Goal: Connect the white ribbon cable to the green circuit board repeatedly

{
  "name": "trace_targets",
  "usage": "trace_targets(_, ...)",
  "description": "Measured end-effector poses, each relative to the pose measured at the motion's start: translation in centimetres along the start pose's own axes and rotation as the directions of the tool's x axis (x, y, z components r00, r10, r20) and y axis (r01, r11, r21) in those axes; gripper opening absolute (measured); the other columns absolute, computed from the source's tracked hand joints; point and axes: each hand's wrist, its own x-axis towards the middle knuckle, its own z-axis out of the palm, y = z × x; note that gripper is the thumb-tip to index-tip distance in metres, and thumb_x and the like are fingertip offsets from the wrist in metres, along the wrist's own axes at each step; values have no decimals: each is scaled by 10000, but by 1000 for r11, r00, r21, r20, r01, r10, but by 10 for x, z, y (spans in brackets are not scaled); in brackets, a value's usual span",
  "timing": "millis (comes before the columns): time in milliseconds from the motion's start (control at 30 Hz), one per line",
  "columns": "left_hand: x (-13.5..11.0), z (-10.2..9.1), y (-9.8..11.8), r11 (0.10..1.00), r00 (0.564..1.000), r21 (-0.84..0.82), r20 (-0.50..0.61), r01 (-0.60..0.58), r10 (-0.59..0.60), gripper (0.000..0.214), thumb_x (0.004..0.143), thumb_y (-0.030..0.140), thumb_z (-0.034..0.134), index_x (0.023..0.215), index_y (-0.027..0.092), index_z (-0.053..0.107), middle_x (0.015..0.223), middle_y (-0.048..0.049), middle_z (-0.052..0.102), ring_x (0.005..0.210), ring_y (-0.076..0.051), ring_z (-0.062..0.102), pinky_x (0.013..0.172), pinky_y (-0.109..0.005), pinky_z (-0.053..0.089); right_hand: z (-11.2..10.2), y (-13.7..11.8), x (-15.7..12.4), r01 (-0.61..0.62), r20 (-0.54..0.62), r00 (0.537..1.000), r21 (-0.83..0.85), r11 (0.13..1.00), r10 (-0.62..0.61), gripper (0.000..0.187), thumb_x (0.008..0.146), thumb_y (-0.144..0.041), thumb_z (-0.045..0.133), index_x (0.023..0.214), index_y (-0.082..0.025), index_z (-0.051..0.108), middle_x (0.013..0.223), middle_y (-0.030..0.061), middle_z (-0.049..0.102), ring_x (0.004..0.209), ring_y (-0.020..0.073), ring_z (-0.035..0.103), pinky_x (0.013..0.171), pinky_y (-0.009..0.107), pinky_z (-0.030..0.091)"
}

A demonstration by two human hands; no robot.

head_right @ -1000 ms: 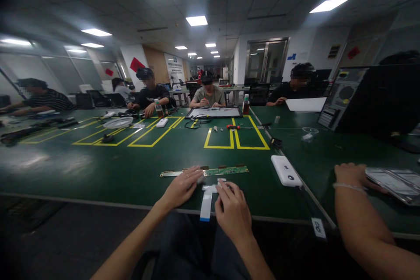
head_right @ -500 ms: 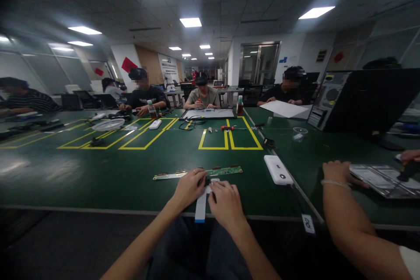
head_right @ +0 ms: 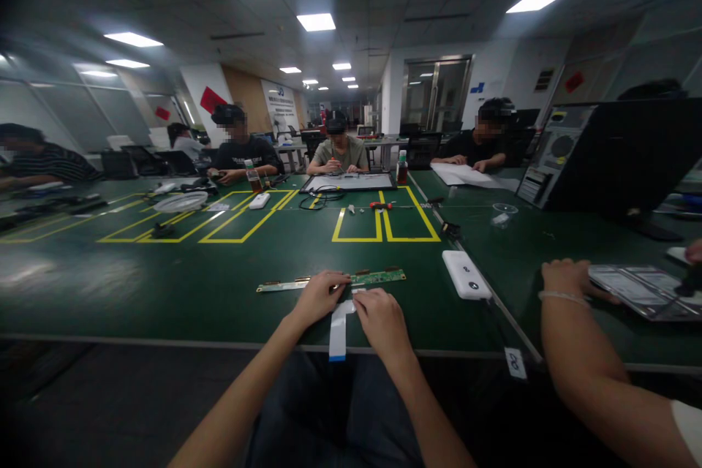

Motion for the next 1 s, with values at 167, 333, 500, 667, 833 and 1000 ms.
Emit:
trace_targets(167,-3,-4,1,999,999,-34,44,-31,33,354,923,108,601,1175,267,793,1238,-15,770,1256,-228,670,1083,-378,534,-4,-5,-1,37,-8,999,-23,999,-38,251,1040,-237,537,1154,-270,758,1147,36,763,1102,190,655,965,303,481)
trace_targets(333,-6,-4,4,996,995,-57,69,-63,67,377,927,129,560,1208,256,777,1261,-14,759,1311,-229,643,1129,-409,516,-5,-8,-5,56,-13,998,-50,997,-56,279,1033,-233,528,1214,-264,738,1222,40,751,1163,203,640,968,341,489)
trace_targets(500,-7,-3,5,996,995,11,33,-92,91,411,946,146,543,1320,194,708,1421,-75,664,1386,-235,579,1205,-447,440,-4,-8,-7,59,-43,997,-31,998,-60,333,1015,-239,541,1308,-237,699,1316,68,715,1236,225,610,1021,367,485)
trace_targets(667,-8,-2,4,994,993,54,64,-100,97,381,978,173,521,1307,188,711,1439,-89,649,1397,-245,568,1240,-482,385,-5,-8,-7,53,-26,998,-60,997,-55,281,1019,-244,546,1224,-247,737,1268,66,736,1216,230,619,1001,367,475)
trace_targets(833,-11,-2,7,994,992,41,82,-102,99,375,985,187,503,1293,180,718,1410,-80,674,1470,-259,480,1219,-460,418,-7,-10,-6,50,-8,999,-91,995,-51,289,1022,-238,542,1244,-246,727,1272,63,735,1202,230,616,982,368,464)
trace_targets(1000,-11,-5,13,995,992,53,98,-90,84,396,993,199,492,1334,177,692,1434,-96,653,1414,-259,550,1240,-497,372,-9,-13,-6,58,7,998,-112,992,-58,308,1022,-230,531,1264,-254,720,1294,58,727,1201,229,611,958,363,465)
